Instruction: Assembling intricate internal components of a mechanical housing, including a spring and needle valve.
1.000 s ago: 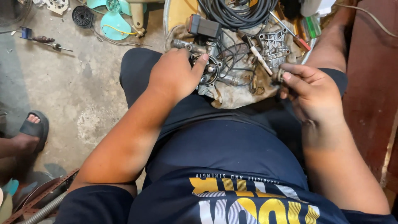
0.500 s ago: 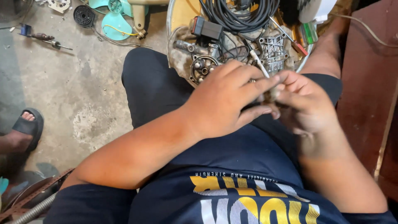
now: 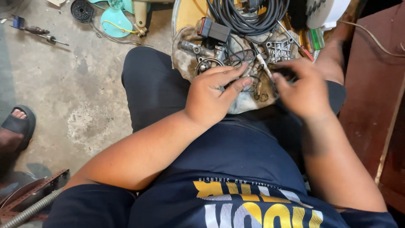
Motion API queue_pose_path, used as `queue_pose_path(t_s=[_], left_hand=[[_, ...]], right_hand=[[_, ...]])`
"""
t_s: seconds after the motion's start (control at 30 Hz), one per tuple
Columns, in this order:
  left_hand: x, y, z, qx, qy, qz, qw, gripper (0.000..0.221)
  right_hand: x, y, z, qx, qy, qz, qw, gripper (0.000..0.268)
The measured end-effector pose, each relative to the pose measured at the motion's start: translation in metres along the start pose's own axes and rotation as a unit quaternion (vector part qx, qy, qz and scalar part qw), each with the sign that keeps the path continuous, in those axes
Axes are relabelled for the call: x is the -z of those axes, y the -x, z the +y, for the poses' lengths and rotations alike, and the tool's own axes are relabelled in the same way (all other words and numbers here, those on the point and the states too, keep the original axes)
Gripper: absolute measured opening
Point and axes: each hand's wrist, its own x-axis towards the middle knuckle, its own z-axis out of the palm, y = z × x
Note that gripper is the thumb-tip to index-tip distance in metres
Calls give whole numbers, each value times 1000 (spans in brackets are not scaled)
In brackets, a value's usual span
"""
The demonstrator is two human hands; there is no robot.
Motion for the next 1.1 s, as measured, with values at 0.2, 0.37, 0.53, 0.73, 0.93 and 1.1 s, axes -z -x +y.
queue_pose_path(t_s=[0.2,0.37,0.53,0.73,0.93,1.1], left_hand=[[-13,5,-21,94,58,82,991,24],[-3,3,-8,70,76,42,994,24],[3,5,-2,60,128,-7,990,31],[8,5,4,26,154,-4,988,39],[4,6,2,-6,144,9,990,36],[4,5,4,4,131,4,991,35]], right_hand=[[-46,-5,15,84,212,87,970,29],[-35,-43,-10,165,163,83,969,27],[-47,-63,-3,146,175,9,974,53],[-55,-59,0,134,149,23,979,18],[-26,-57,-17,185,96,47,977,25],[-10,-58,-15,179,71,23,981,26]])
